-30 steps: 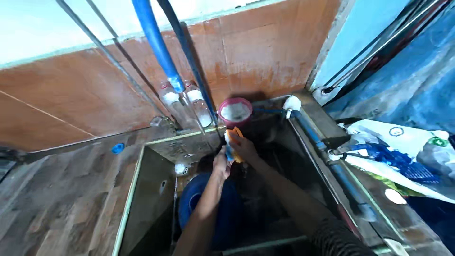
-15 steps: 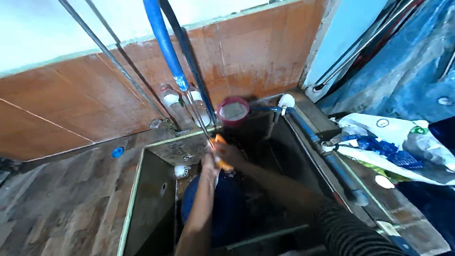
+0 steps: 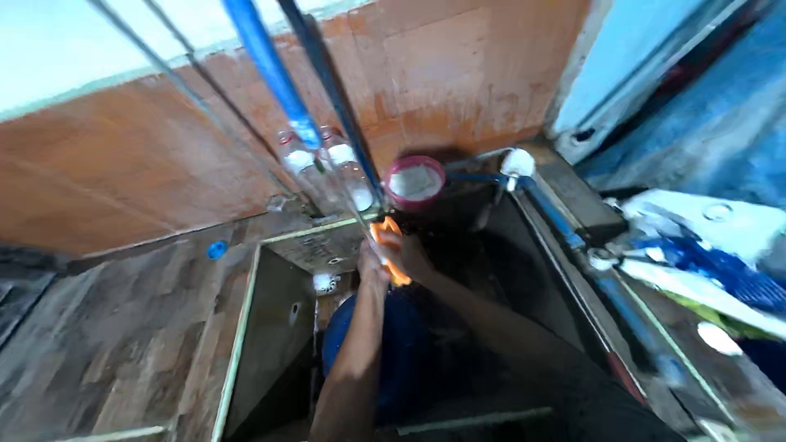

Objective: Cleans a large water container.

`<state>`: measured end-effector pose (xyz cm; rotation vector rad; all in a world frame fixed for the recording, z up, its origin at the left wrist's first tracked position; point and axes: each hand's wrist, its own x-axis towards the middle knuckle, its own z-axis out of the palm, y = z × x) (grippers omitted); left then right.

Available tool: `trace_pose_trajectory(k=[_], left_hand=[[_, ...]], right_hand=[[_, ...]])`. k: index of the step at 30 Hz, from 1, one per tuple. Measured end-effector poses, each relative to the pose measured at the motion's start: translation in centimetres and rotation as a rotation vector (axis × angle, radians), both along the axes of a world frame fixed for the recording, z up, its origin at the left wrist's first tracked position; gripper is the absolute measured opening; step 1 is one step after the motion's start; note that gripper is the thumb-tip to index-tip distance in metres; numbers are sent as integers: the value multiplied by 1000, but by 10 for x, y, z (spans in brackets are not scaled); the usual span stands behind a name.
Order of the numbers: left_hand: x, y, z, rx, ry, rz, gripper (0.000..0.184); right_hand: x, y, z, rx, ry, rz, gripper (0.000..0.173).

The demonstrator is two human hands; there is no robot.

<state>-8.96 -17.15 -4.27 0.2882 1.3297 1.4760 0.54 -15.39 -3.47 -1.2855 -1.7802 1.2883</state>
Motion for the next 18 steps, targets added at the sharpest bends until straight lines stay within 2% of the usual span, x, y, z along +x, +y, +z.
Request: trace_pose_trajectory(k=[2, 4, 7, 9, 12, 14, 16, 18], left_hand=[[-3, 3, -16, 112, -165, -54, 39], [-1, 5, -18, 70, -253, -20, 34], [3, 9, -7, -88, -195, 52, 33], [-1, 9, -2, -100, -209, 59, 43], [1, -7, 8, -84, -60, -84, 55], [5, -9, 6, -105, 94, -197, 54], [-2, -8, 9, -140, 91, -164, 54], [-14, -5, 14, -197, -7, -59, 56]], right_hand=[[10, -2, -3, 39, -31, 66, 36], [24, 8, 1, 83, -29, 27, 35], [23, 12, -3, 112, -1, -24, 41], [18, -5, -7, 68, 15, 25, 42], [15, -9, -17, 84, -10, 69, 40], [11, 0, -24, 118, -35, 64, 38], [9, -14, -23, 169, -18, 64, 38], [10, -38, -12, 185, -21, 119, 41]])
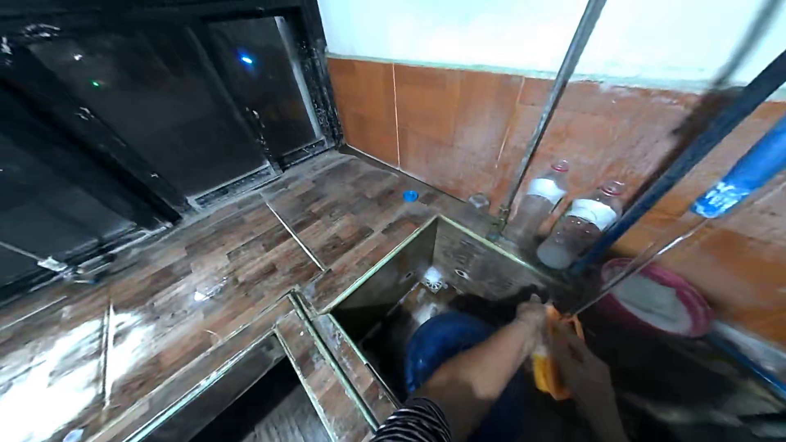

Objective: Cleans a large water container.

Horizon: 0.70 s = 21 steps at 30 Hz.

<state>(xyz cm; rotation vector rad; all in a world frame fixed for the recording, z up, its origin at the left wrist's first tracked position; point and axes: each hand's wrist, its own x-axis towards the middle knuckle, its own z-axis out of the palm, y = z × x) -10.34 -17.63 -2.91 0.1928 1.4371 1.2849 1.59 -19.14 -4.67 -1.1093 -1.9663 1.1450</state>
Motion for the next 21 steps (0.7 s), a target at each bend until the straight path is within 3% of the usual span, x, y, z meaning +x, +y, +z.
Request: trace_pose_trajectory(k=[2, 6, 10, 12, 15, 18, 19, 21], left_hand=[[-4, 2, 1, -11, -63, 9, 56], [16, -4, -5, 175, 89, -176, 48], [5, -2, -2, -6, 19, 11, 47], [5, -5, -3, 3, -7, -25, 51], [22, -20, 3, 228, 223, -265, 42], [15, -24, 13, 150, 478, -459, 40], [8, -24, 6, 102, 512, -456, 39], [-3, -29, -6, 45, 262, -239, 41]], right_hand=[[1, 1, 6, 25, -34, 33, 41], [0, 41, 4, 114, -101, -56, 40], [-1, 2, 0, 28, 4, -21, 39], [7, 6, 8, -73, -37, 11, 39], [13, 35, 12, 0, -107, -43, 39], [16, 13, 5, 134, -143, -30, 44], [20, -1, 5, 90, -189, 26, 45], [33, -25, 9, -94, -268, 128, 47]])
